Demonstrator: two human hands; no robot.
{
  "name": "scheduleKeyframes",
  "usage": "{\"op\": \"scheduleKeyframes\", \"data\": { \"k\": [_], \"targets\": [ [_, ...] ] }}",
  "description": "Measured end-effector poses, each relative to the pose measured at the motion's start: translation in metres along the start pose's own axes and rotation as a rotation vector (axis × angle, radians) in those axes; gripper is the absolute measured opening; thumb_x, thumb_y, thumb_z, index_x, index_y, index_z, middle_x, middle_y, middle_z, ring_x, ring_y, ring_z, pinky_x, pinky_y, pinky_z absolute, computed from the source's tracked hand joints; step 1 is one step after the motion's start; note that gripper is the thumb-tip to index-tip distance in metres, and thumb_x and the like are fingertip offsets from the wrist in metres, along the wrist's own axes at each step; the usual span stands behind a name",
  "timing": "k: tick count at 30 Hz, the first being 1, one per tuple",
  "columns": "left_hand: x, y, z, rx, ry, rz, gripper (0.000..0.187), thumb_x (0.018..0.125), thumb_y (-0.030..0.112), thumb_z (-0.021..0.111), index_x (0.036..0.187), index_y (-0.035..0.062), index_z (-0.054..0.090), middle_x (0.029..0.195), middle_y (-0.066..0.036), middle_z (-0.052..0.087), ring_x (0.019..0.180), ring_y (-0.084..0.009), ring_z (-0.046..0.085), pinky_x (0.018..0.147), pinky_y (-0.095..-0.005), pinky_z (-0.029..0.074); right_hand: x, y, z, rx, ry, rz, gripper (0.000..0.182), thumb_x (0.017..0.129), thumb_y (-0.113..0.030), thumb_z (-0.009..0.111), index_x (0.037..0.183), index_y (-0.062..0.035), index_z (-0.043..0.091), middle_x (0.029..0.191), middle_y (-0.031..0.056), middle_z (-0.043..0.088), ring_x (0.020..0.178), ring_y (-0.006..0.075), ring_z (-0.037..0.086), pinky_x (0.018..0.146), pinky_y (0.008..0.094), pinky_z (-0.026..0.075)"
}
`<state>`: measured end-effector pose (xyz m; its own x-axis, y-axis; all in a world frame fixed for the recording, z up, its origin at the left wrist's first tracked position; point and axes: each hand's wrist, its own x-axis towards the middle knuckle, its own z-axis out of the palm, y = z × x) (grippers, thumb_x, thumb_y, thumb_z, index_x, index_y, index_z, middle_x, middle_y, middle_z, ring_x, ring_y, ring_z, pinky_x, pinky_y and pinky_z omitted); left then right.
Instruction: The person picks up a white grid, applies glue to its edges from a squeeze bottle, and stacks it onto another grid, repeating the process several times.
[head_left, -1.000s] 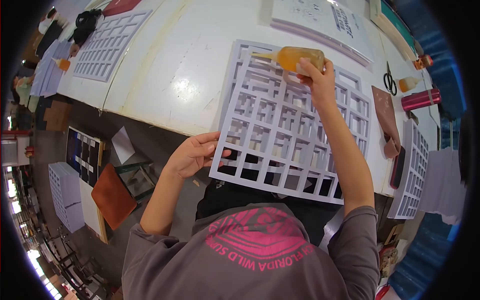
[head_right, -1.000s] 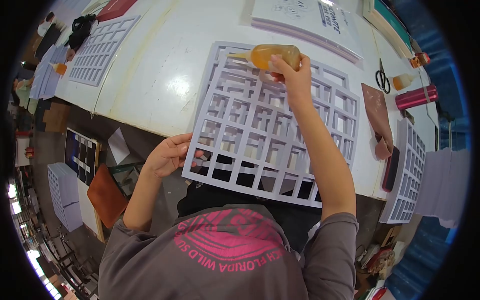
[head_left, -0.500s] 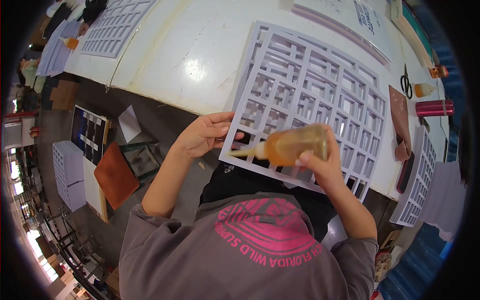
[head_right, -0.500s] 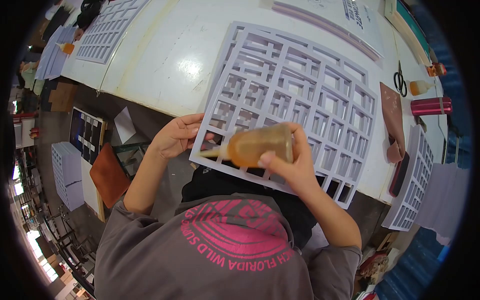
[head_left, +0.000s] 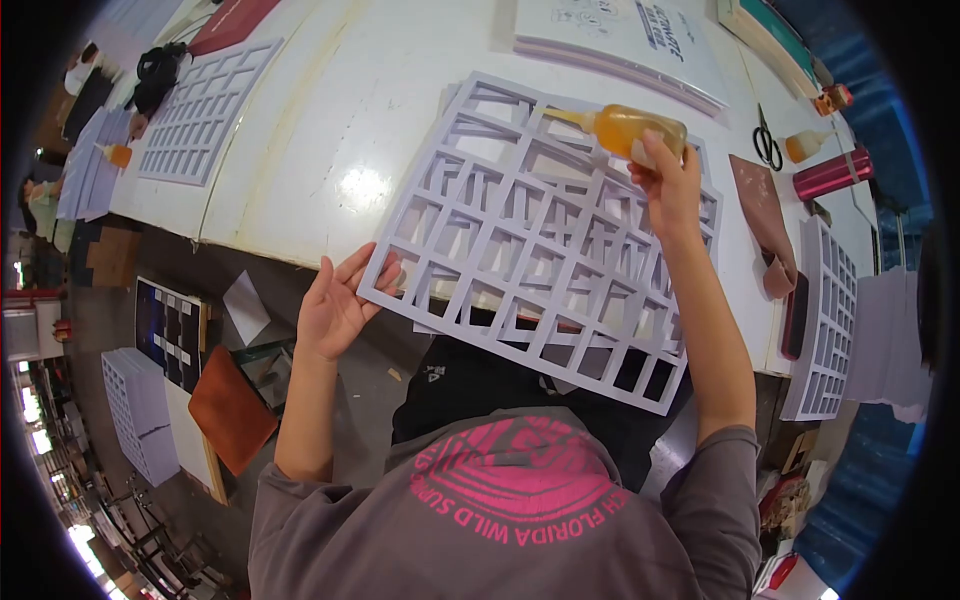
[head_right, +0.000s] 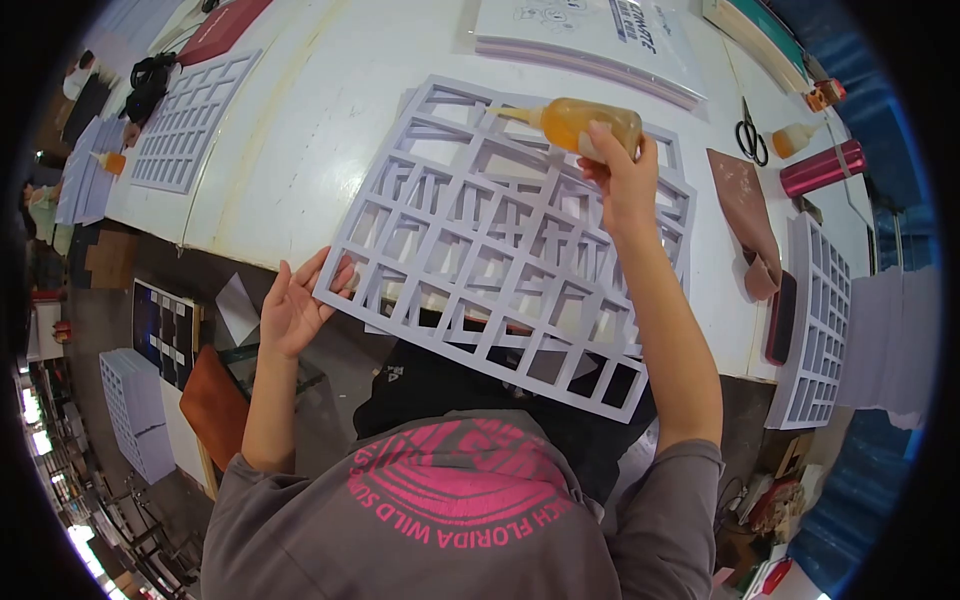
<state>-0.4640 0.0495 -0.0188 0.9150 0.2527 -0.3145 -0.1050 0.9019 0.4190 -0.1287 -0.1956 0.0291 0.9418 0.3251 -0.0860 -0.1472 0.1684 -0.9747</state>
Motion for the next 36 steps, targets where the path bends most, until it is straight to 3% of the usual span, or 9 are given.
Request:
{"op": "scheduleKeyframes", "data": {
  "k": [7, 11, 15, 21, 25, 30, 36],
  "targets": [
    [-0.014, -0.001, -0.025, 0.050, 0.023, -0.091, 0.048, 0.094, 0.021, 0.035, 0.133, -0.0078, 0.031, 0.132, -0.027, 0.040, 0.123, -0.0369, 0.042, 0.097, -0.0493, 0.042, 0.011, 0.011, -0.002, -0.108, -0.018, -0.055, 0.056, 0.073, -0.021, 0.074, 0.111, 0.0014, 0.038, 0.092, 0.0131, 0.055, 0.065, 0.0169, 0.057, 0.055, 0.0251, 0.045],
    [-0.019, -0.010, -0.028, 0.017, -0.019, -0.115, 0.044, 0.087, 0.006, 0.040, 0.129, -0.0079, 0.038, 0.127, -0.025, 0.046, 0.120, -0.0357, 0.046, 0.094, -0.0477, 0.045, -0.040, 0.002, -0.006, -0.116, -0.112, 0.053, 0.056, 0.073, -0.019, 0.073, 0.112, 0.0003, 0.038, 0.089, 0.0112, 0.057, 0.065, 0.0155, 0.057, 0.053, 0.0248, 0.045],
    [-0.018, -0.023, -0.026, 0.109, 0.018, -0.144, 0.046, 0.081, -0.010, 0.048, 0.125, -0.0036, 0.044, 0.119, -0.015, 0.054, 0.111, -0.0294, 0.054, 0.091, -0.0418, 0.049, -0.103, 0.002, -0.008, -0.111, -0.234, 0.148, 0.053, 0.074, -0.016, 0.072, 0.113, -0.0036, 0.039, 0.088, 0.0085, 0.058, 0.066, 0.0134, 0.057, 0.053, 0.0235, 0.045],
    [-0.016, -0.028, -0.037, 0.192, 0.034, -0.095, 0.039, 0.085, 0.000, 0.056, 0.123, -0.0003, 0.048, 0.115, -0.012, 0.057, 0.105, -0.0260, 0.058, 0.088, -0.0373, 0.051, -0.175, 0.001, -0.003, -0.061, -0.397, 0.366, 0.052, 0.075, -0.012, 0.070, 0.115, -0.0067, 0.038, 0.090, 0.0073, 0.059, 0.073, 0.0125, 0.059, 0.056, 0.0232, 0.046],
    [-0.011, -0.025, -0.035, 0.215, 0.012, -0.011, 0.041, 0.088, 0.005, 0.054, 0.127, 0.0058, 0.044, 0.115, -0.011, 0.057, 0.105, -0.0244, 0.058, 0.087, -0.0363, 0.051, -0.161, -0.010, -0.016, 0.040, -0.445, 0.531, 0.054, 0.073, -0.014, 0.071, 0.117, -0.0068, 0.040, 0.093, 0.0075, 0.059, 0.074, 0.0149, 0.062, 0.055, 0.0242, 0.047],
    [-0.004, -0.017, -0.019, 0.060, 0.141, 0.165, 0.046, 0.092, 0.013, 0.048, 0.136, 0.0140, 0.035, 0.121, -0.010, 0.053, 0.113, -0.0231, 0.053, 0.089, -0.0370, 0.049, -0.087, -0.008, -0.048, 0.072, -0.068, 0.122, 0.052, 0.076, -0.021, 0.069, 0.114, -0.0003, 0.040, 0.090, 0.0115, 0.057, 0.063, 0.0162, 0.058, 0.052, 0.0241, 0.047],
    [-0.004, -0.021, -0.021, 0.150, 0.099, 0.098, 0.046, 0.092, 0.008, 0.045, 0.137, 0.0149, 0.035, 0.128, -0.008, 0.049, 0.117, -0.0242, 0.050, 0.093, -0.0403, 0.047, -0.013, -0.002, -0.071, -0.049, 0.145, -0.078, 0.060, 0.075, -0.021, 0.073, 0.114, 0.0057, 0.036, 0.089, 0.0158, 0.055, 0.062, 0.0168, 0.058, 0.052, 0.0237, 0.047]
  ]
}}
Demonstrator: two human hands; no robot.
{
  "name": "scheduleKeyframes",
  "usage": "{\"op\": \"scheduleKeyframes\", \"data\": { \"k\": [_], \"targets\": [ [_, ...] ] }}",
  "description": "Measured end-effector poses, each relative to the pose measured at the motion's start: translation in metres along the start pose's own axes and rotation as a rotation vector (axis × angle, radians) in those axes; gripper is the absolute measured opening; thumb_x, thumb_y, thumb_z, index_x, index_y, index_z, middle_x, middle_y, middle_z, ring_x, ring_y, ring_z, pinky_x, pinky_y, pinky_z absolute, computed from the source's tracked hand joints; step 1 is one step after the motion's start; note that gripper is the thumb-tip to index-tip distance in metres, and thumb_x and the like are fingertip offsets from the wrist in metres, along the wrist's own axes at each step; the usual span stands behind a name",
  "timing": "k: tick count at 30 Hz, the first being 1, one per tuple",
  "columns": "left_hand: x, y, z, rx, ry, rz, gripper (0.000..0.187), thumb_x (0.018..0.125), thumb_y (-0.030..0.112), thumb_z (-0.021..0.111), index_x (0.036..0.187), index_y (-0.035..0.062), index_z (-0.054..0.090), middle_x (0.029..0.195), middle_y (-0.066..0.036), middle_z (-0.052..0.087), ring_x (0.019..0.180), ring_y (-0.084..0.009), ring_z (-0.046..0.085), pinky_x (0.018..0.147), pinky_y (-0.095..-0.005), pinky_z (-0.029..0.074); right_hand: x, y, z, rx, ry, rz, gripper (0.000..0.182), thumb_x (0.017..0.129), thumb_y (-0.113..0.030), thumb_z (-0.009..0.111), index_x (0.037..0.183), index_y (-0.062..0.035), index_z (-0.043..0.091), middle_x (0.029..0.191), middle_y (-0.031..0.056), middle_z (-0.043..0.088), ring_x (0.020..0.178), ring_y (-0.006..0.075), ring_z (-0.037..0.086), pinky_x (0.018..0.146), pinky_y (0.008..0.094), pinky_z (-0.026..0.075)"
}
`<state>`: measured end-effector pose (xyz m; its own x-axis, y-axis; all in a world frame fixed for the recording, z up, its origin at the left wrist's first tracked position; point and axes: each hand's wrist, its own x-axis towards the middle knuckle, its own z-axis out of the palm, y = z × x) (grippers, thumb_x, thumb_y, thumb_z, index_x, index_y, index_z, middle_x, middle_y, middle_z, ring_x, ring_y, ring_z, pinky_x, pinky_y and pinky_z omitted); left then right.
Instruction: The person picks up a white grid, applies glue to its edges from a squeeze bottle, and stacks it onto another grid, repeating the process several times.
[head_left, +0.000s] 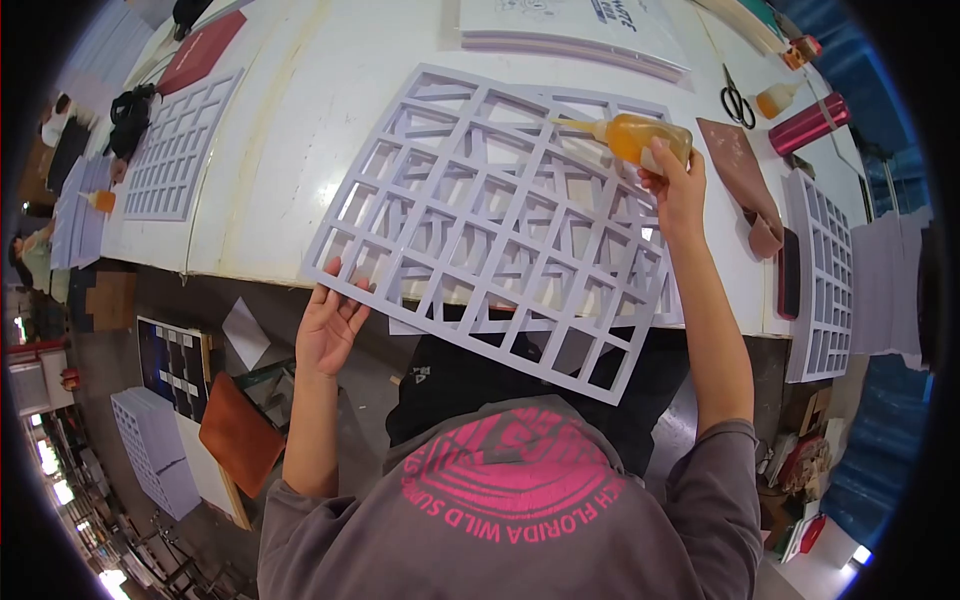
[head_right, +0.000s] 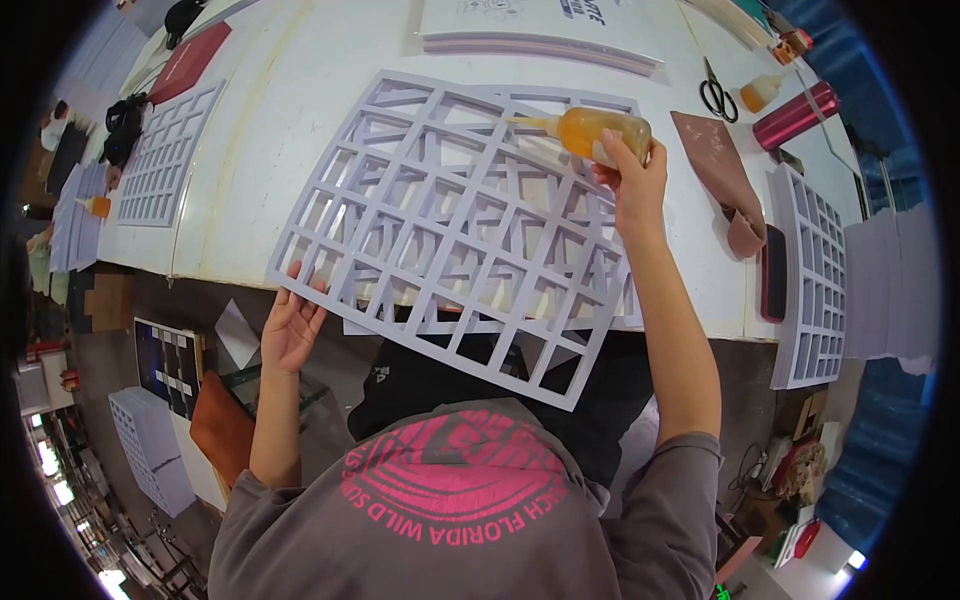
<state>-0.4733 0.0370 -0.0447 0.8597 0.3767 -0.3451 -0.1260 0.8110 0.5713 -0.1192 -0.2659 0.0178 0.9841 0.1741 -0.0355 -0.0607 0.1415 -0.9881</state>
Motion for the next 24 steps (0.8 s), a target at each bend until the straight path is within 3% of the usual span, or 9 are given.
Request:
{"op": "scheduleKeyframes", "data": {
  "k": [6, 8, 16, 19, 22, 24],
  "targets": [
    [0.003, -0.004, -0.007, -0.031, -0.046, 0.026, 0.047, 0.092, 0.005, 0.044, 0.136, 0.0177, 0.036, 0.132, -0.006, 0.046, 0.117, -0.0244, 0.050, 0.093, -0.0415, 0.047, -0.019, -0.005, -0.003, -0.058, -0.049, 0.029, 0.053, 0.074, -0.020, 0.073, 0.110, 0.0024, 0.039, 0.088, 0.0130, 0.056, 0.061, 0.0158, 0.058, 0.051, 0.0227, 0.046],
    [0.005, -0.005, -0.017, -0.040, -0.074, 0.016, 0.049, 0.092, 0.003, 0.043, 0.137, 0.0185, 0.034, 0.138, -0.007, 0.040, 0.119, -0.0242, 0.049, 0.096, -0.0417, 0.046, -0.045, -0.009, -0.006, -0.065, -0.110, 0.076, 0.051, 0.074, -0.019, 0.072, 0.109, 0.0007, 0.040, 0.088, 0.0113, 0.056, 0.062, 0.0149, 0.057, 0.051, 0.0225, 0.045],
    [0.004, -0.004, -0.019, -0.041, -0.068, 0.018, 0.047, 0.091, 0.001, 0.044, 0.135, 0.0172, 0.038, 0.138, -0.008, 0.040, 0.120, -0.0238, 0.047, 0.096, -0.0416, 0.046, -0.168, -0.011, -0.005, -0.071, -0.340, 0.254, 0.050, 0.075, -0.016, 0.071, 0.113, -0.0042, 0.040, 0.089, 0.0073, 0.057, 0.069, 0.0115, 0.058, 0.052, 0.0218, 0.046],
    [0.004, 0.002, -0.014, -0.026, -0.064, 0.005, 0.044, 0.090, 0.001, 0.046, 0.131, 0.0154, 0.041, 0.137, -0.012, 0.040, 0.122, -0.0258, 0.045, 0.097, -0.0446, 0.044, -0.185, -0.019, -0.005, 0.015, -0.426, 0.468, 0.048, 0.076, -0.015, 0.069, 0.114, -0.0044, 0.042, 0.089, 0.0080, 0.058, 0.069, 0.0134, 0.060, 0.051, 0.0221, 0.047],
    [0.008, 0.014, -0.001, -0.048, -0.068, 0.020, 0.039, 0.090, 0.002, 0.047, 0.128, 0.0133, 0.044, 0.136, -0.017, 0.039, 0.124, -0.0283, 0.043, 0.097, -0.0481, 0.043, -0.168, -0.023, -0.026, 0.269, -0.355, 0.605, 0.044, 0.078, -0.017, 0.066, 0.114, -0.0042, 0.044, 0.089, 0.0089, 0.059, 0.066, 0.0155, 0.061, 0.049, 0.0235, 0.048],
    [0.016, 0.025, -0.001, -0.086, -0.073, 0.090, 0.038, 0.090, 0.002, 0.046, 0.127, 0.0124, 0.043, 0.138, -0.018, 0.036, 0.126, -0.0293, 0.040, 0.099, -0.0496, 0.041, -0.143, -0.027, -0.029, 0.265, -0.186, 0.378, 0.037, 0.081, -0.019, 0.063, 0.110, -0.0040, 0.047, 0.086, 0.0086, 0.059, 0.062, 0.0172, 0.060, 0.047, 0.0244, 0.047]
  ]
}}
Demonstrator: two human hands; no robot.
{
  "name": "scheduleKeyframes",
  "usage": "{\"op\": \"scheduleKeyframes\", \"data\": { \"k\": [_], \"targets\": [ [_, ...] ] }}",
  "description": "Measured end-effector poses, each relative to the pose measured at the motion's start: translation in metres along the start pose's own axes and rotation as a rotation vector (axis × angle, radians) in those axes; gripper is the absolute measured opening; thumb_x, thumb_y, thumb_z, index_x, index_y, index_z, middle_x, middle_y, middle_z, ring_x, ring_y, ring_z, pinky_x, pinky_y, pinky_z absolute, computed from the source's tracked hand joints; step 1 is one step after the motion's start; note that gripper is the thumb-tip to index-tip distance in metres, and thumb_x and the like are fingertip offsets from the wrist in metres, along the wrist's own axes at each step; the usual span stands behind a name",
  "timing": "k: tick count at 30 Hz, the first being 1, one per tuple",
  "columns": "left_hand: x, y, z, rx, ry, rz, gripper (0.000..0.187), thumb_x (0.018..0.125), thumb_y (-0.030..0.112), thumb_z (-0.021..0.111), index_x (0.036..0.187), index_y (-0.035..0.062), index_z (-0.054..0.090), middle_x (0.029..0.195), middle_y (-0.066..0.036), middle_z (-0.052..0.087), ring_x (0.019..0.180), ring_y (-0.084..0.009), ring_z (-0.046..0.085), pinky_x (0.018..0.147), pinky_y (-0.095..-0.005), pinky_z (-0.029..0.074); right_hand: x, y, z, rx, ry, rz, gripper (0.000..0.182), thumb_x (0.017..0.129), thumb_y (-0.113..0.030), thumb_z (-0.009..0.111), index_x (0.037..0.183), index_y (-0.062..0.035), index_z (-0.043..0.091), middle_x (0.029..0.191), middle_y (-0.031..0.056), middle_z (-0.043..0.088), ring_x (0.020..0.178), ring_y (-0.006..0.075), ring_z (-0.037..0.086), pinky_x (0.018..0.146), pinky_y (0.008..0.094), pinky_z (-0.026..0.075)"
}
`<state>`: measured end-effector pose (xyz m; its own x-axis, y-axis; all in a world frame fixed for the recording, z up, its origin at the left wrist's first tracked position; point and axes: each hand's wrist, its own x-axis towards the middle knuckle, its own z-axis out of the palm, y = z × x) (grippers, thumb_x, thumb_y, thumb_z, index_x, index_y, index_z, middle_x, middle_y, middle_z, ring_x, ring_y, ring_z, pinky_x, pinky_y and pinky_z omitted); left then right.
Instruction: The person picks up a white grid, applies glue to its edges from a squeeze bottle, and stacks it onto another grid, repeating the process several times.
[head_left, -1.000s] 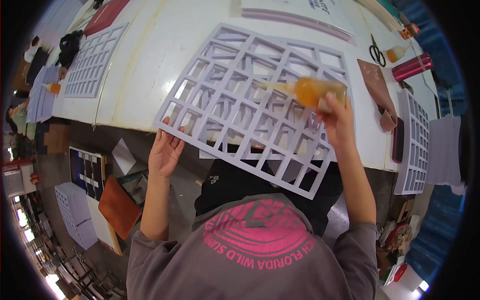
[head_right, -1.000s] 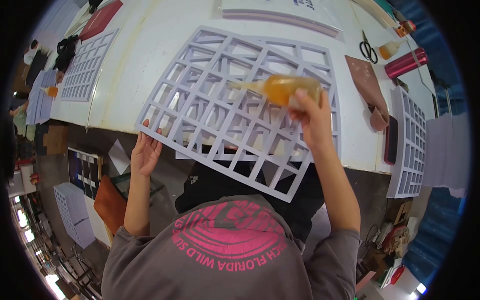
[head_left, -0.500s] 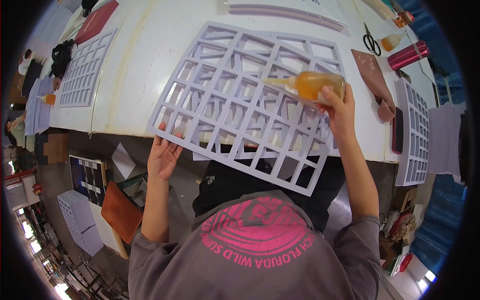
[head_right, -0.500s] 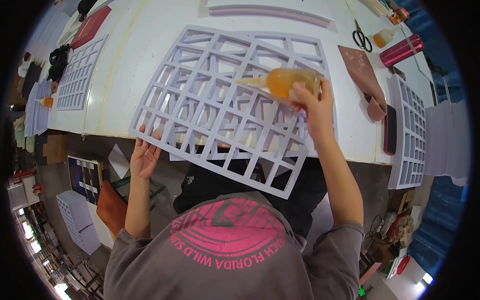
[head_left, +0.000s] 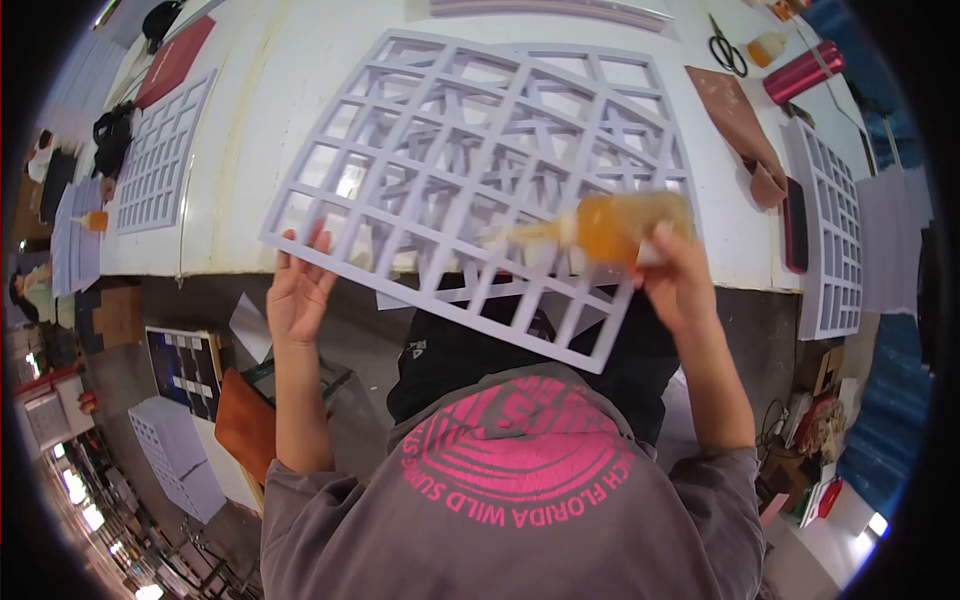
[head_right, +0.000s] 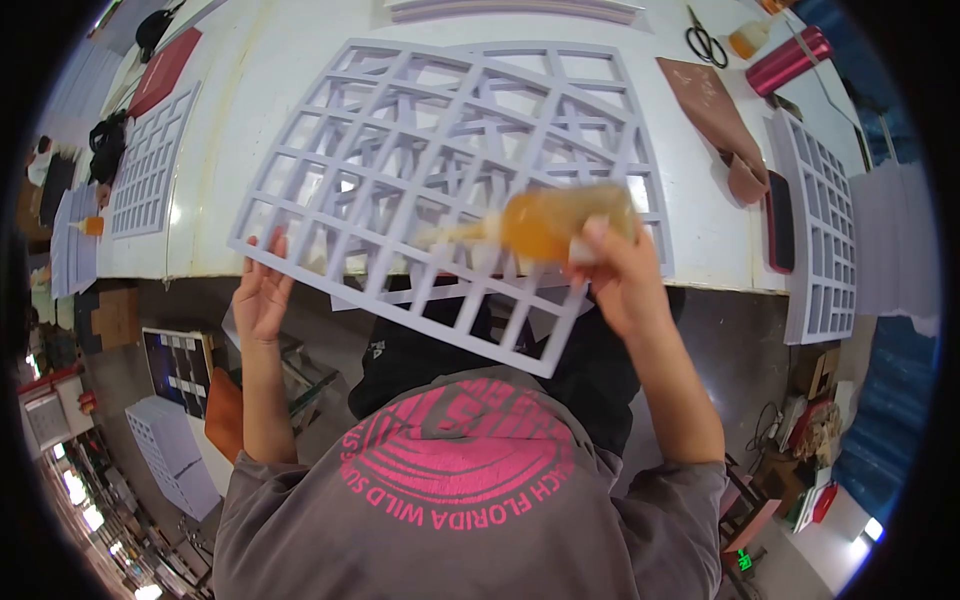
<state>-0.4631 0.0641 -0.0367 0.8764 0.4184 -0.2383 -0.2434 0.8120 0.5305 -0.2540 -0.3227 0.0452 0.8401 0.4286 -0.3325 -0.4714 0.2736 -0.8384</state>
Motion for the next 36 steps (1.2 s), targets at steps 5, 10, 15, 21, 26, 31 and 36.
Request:
{"op": "scheduleKeyframes", "data": {
  "k": [5, 10, 15, 21, 26, 31, 36],
  "targets": [
    [0.022, 0.002, 0.006, 0.034, 0.093, -0.003, 0.042, 0.095, 0.009, 0.038, 0.137, 0.0067, 0.031, 0.139, -0.020, 0.033, 0.130, -0.0310, 0.033, 0.103, -0.0511, 0.036, 0.071, -0.034, -0.037, -0.179, 0.223, -0.390, 0.050, 0.077, -0.018, 0.070, 0.112, 0.0011, 0.039, 0.092, 0.0133, 0.055, 0.060, 0.0160, 0.057, 0.051, 0.0229, 0.046],
    [0.018, 0.001, -0.004, 0.113, 0.010, -0.006, 0.044, 0.095, 0.008, 0.036, 0.138, 0.0037, 0.027, 0.141, -0.020, 0.030, 0.132, -0.0300, 0.030, 0.102, -0.0513, 0.037, 0.101, -0.041, -0.061, -0.277, 0.300, -0.458, 0.054, 0.076, -0.019, 0.072, 0.112, 0.0012, 0.037, 0.090, 0.0141, 0.055, 0.060, 0.0153, 0.057, 0.051, 0.0234, 0.046],
    [0.016, -0.001, -0.005, 0.116, -0.093, 0.009, 0.046, 0.094, 0.005, 0.035, 0.139, 0.0057, 0.025, 0.143, -0.019, 0.027, 0.132, -0.0293, 0.029, 0.098, -0.0497, 0.042, 0.067, -0.030, -0.063, -0.276, 0.239, -0.364, 0.048, 0.077, -0.017, 0.070, 0.110, 0.0008, 0.040, 0.090, 0.0122, 0.056, 0.060, 0.0154, 0.057, 0.049, 0.0235, 0.045],
    [0.016, -0.004, -0.003, 0.212, -0.094, 0.055, 0.050, 0.092, 0.002, 0.037, 0.139, 0.0085, 0.023, 0.144, -0.018, 0.025, 0.131, -0.0302, 0.030, 0.096, -0.0468, 0.045, -0.019, 0.005, -0.038, -0.277, 0.115, -0.151, 0.047, 0.076, -0.014, 0.068, 0.113, -0.0028, 0.040, 0.092, 0.0090, 0.056, 0.063, 0.0141, 0.057, 0.049, 0.0233, 0.045],
    [0.017, -0.007, -0.002, 0.230, -0.075, 0.083, 0.050, 0.091, 0.001, 0.039, 0.138, 0.0101, 0.025, 0.143, -0.017, 0.026, 0.131, -0.0295, 0.032, 0.095, -0.0457, 0.046, -0.071, 0.038, -0.024, -0.289, 0.003, -0.037, 0.052, 0.076, -0.012, 0.068, 0.117, -0.0044, 0.037, 0.095, 0.0069, 0.055, 0.073, 0.0121, 0.057, 0.052, 0.0221, 0.048],
    [0.023, 0.010, -0.008, 0.232, -0.060, -0.003, 0.049, 0.090, -0.001, 0.040, 0.136, 0.0108, 0.029, 0.142, -0.016, 0.030, 0.130, -0.0294, 0.034, 0.097, -0.0455, 0.045, -0.063, 0.025, -0.046, 0.067, -0.013, 0.188, 0.050, 0.078, -0.023, 0.067, 0.118, -0.0032, 0.043, 0.087, 0.0105, 0.058, 0.060, 0.0182, 0.060, 0.048, 0.0269, 0.048],
    [0.040, 0.018, -0.013, 0.077, -0.083, 0.054, 0.047, 0.090, -0.004, 0.039, 0.134, 0.0086, 0.031, 0.142, -0.015, 0.031, 0.129, -0.0289, 0.035, 0.102, -0.0469, 0.040, -0.008, -0.021, -0.086, -0.015, 0.290, -0.311, 0.040, 0.082, -0.022, 0.064, 0.110, -0.0007, 0.045, 0.089, 0.0103, 0.057, 0.059, 0.0164, 0.058, 0.051, 0.0247, 0.047]
  ]
}}
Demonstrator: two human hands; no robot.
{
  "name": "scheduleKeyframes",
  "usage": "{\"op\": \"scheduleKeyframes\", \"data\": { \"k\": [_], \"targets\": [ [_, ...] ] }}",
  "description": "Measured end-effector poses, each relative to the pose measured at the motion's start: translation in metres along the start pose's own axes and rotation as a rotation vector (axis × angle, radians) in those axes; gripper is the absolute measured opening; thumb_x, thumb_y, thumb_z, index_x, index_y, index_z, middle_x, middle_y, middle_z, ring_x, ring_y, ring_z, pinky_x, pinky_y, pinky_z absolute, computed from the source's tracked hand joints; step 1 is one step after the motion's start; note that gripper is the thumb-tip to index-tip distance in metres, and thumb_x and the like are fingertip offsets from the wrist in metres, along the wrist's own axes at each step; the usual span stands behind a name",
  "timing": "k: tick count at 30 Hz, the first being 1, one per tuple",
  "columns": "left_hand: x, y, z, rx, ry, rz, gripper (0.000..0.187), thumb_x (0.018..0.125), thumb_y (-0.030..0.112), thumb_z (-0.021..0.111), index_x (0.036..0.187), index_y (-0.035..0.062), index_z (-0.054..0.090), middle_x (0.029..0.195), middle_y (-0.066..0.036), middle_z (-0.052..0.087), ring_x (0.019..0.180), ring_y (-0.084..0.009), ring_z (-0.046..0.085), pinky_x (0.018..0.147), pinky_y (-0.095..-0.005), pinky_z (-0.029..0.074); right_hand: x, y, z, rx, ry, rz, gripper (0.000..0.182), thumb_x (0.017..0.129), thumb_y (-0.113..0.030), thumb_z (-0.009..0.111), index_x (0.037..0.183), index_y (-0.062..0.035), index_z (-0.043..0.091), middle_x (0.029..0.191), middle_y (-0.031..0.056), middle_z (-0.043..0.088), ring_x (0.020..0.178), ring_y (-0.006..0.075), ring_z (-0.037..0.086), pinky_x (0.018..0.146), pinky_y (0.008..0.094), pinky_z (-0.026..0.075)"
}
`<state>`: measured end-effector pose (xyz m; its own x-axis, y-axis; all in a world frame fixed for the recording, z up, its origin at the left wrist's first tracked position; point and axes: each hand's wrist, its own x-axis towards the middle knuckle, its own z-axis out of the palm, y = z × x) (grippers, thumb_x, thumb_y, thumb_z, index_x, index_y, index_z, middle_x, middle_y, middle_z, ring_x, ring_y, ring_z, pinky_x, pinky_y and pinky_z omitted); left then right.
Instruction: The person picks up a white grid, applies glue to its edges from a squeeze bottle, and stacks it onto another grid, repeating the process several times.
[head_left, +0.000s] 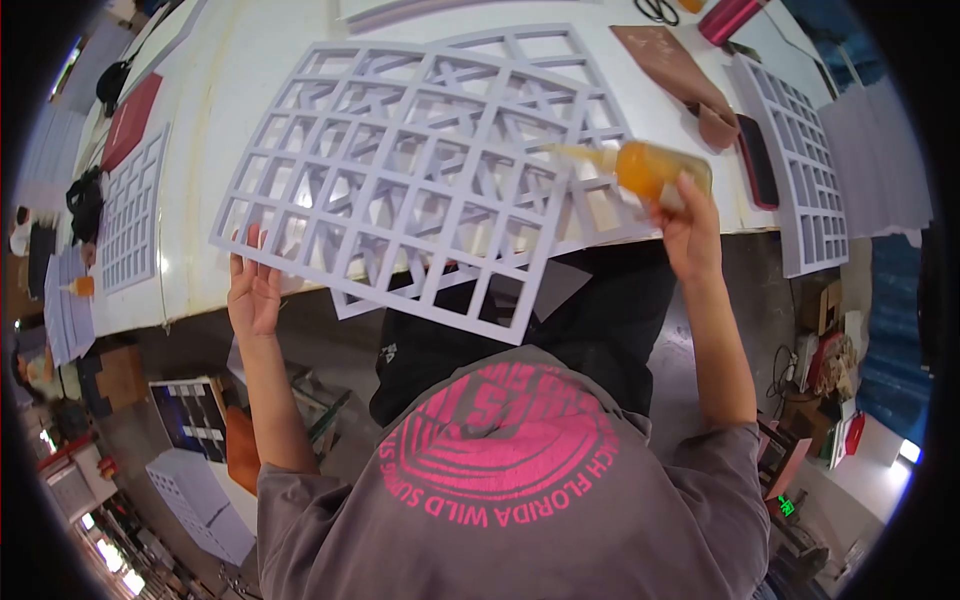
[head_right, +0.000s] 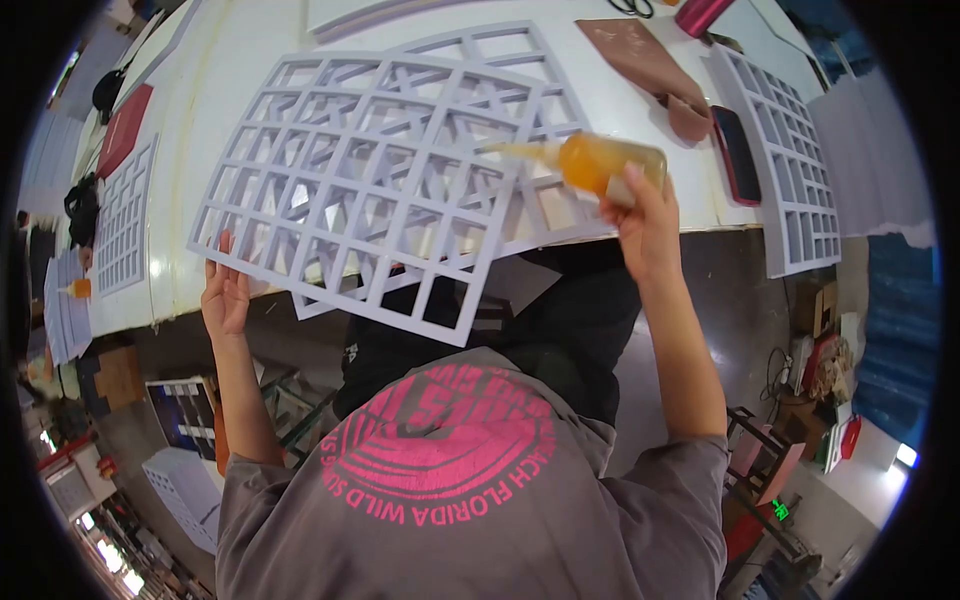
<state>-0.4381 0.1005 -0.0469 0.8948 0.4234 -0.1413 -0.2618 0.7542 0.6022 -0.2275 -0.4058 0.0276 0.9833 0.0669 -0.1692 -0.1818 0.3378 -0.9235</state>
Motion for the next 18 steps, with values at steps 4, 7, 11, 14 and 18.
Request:
{"op": "scheduleKeyframes", "data": {
  "k": [4, 7, 11, 14, 18],
  "targets": [
    [0.002, -0.010, 0.016, 0.021, 0.138, -0.028, 0.044, 0.091, -0.002, 0.038, 0.134, 0.0032, 0.028, 0.141, -0.018, 0.031, 0.131, -0.0288, 0.032, 0.105, -0.0550, 0.032, 0.056, -0.012, -0.022, -0.142, 0.082, -0.168, 0.045, 0.079, -0.020, 0.069, 0.110, -0.0013, 0.042, 0.089, 0.0116, 0.056, 0.060, 0.0158, 0.058, 0.052, 0.0228, 0.047],
    [0.000, -0.009, 0.016, 0.031, 0.090, -0.039, 0.043, 0.092, 0.000, 0.037, 0.134, 0.0019, 0.027, 0.140, -0.019, 0.031, 0.131, -0.0289, 0.031, 0.104, -0.0575, 0.031, 0.076, -0.018, -0.021, -0.196, 0.049, -0.207, 0.049, 0.076, -0.020, 0.073, 0.109, -0.0009, 0.042, 0.089, 0.0120, 0.056, 0.059, 0.0150, 0.058, 0.052, 0.0222, 0.048],
    [0.000, -0.009, 0.013, 0.040, 0.074, -0.040, 0.043, 0.092, 0.000, 0.037, 0.134, 0.0018, 0.027, 0.141, -0.019, 0.031, 0.131, -0.0292, 0.031, 0.104, -0.0569, 0.031, 0.079, -0.020, -0.018, -0.253, 0.064, -0.247, 0.048, 0.075, -0.020, 0.073, 0.107, -0.0007, 0.043, 0.087, 0.0115, 0.057, 0.056, 0.0145, 0.057, 0.049, 0.0222, 0.047],
    [-0.001, -0.010, 0.013, 0.063, 0.086, -0.023, 0.045, 0.092, -0.001, 0.036, 0.136, 0.0024, 0.026, 0.141, -0.019, 0.030, 0.130, -0.0295, 0.032, 0.104, -0.0563, 0.032, 0.059, -0.020, -0.022, -0.276, 0.030, -0.215, 0.046, 0.074, -0.019, 0.072, 0.106, -0.0004, 0.045, 0.085, 0.0110, 0.057, 0.054, 0.0139, 0.057, 0.047, 0.0212, 0.046],
    [0.000, -0.011, 0.014, 0.107, 0.075, -0.003, 0.047, 0.092, -0.001, 0.035, 0.138, 0.0029, 0.023, 0.141, -0.020, 0.029, 0.130, -0.0311, 0.033, 0.105, -0.0540, 0.033, 0.003, -0.017, -0.026, -0.300, -0.033, -0.061, 0.045, 0.075, -0.018, 0.070, 0.108, -0.0006, 0.045, 0.082, 0.0087, 0.058, 0.054, 0.0131, 0.056, 0.046, 0.0196, 0.043]
  ]
}}
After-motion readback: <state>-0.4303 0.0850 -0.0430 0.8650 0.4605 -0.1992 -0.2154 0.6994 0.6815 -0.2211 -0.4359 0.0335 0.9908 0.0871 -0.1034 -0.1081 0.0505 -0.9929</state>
